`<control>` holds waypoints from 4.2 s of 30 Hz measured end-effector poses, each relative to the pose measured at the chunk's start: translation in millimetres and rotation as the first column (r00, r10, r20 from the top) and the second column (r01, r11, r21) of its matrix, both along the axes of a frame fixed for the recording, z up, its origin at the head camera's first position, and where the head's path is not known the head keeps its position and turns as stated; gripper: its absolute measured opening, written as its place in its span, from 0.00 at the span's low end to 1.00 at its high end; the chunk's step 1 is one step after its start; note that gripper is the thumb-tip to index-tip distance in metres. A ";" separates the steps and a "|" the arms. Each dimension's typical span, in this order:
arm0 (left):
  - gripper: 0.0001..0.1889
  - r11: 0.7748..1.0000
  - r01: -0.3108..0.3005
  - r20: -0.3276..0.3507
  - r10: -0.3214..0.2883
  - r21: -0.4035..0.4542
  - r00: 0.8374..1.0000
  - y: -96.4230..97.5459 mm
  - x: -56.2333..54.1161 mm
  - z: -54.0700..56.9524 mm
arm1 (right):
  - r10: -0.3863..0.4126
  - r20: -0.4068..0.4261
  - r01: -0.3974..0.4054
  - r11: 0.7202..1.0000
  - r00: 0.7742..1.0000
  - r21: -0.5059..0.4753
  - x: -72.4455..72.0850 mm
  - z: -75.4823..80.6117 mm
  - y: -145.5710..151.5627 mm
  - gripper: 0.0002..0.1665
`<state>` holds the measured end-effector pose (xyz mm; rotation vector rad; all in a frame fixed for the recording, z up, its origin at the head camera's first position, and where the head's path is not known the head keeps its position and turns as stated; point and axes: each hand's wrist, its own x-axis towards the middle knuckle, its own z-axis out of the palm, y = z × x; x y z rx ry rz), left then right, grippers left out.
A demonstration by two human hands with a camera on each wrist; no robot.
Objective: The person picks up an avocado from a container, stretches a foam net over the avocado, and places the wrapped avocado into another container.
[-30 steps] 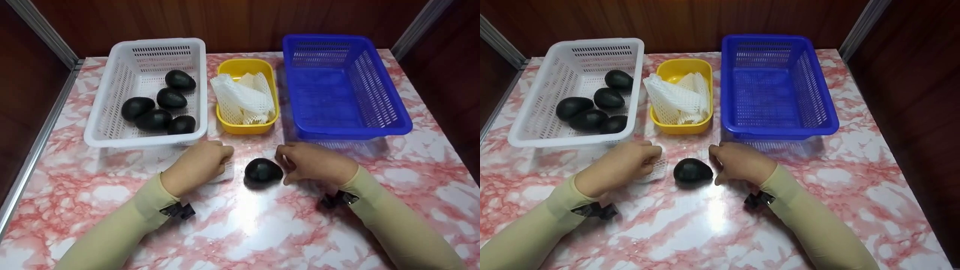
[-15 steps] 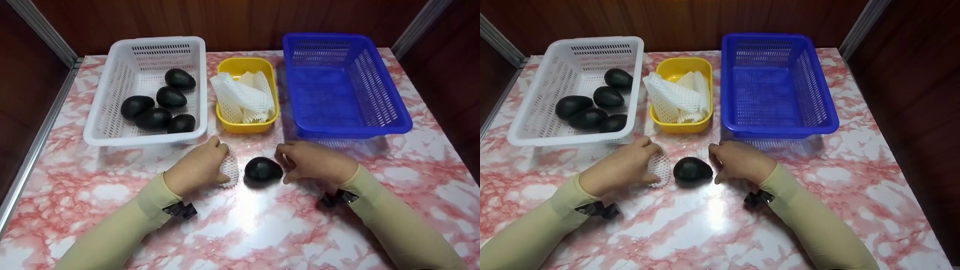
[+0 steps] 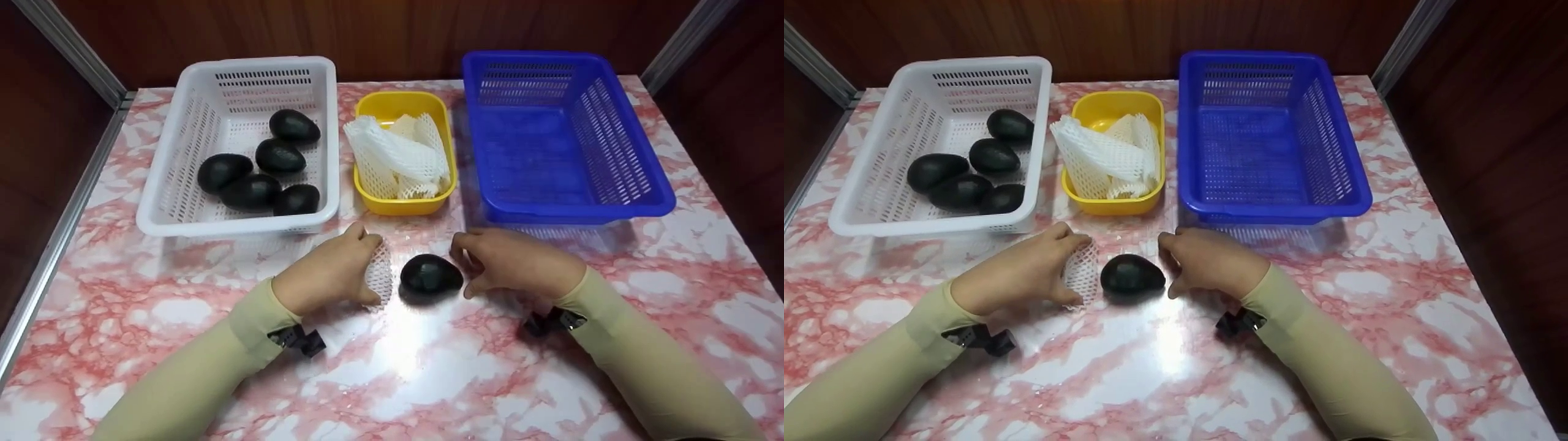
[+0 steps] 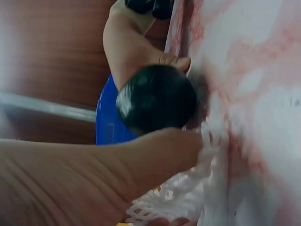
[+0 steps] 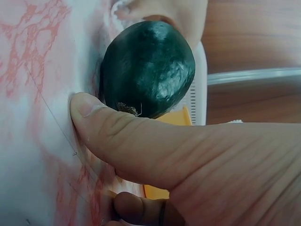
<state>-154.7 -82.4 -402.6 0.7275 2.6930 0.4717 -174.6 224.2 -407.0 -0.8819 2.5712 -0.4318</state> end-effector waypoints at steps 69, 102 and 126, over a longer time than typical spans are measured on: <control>0.68 0.995 0.097 -0.218 -0.103 -0.039 0.970 -11.3 10.4 17.4 | 0.031 -0.376 -0.160 0.935 0.926 -0.316 24.5 -21.9 -57.1 0.42; 0.38 0.983 0.112 -0.099 -0.098 0.148 0.990 12.1 8.0 -6.9 | 0.048 -0.422 -0.212 0.913 0.905 -0.349 26.2 -13.1 -47.9 0.35; 0.28 0.991 0.128 -0.054 -0.129 -0.027 0.990 0.2 -2.5 -5.0 | 0.026 -0.401 -0.181 0.917 0.916 -0.356 24.6 -10.1 -43.3 0.33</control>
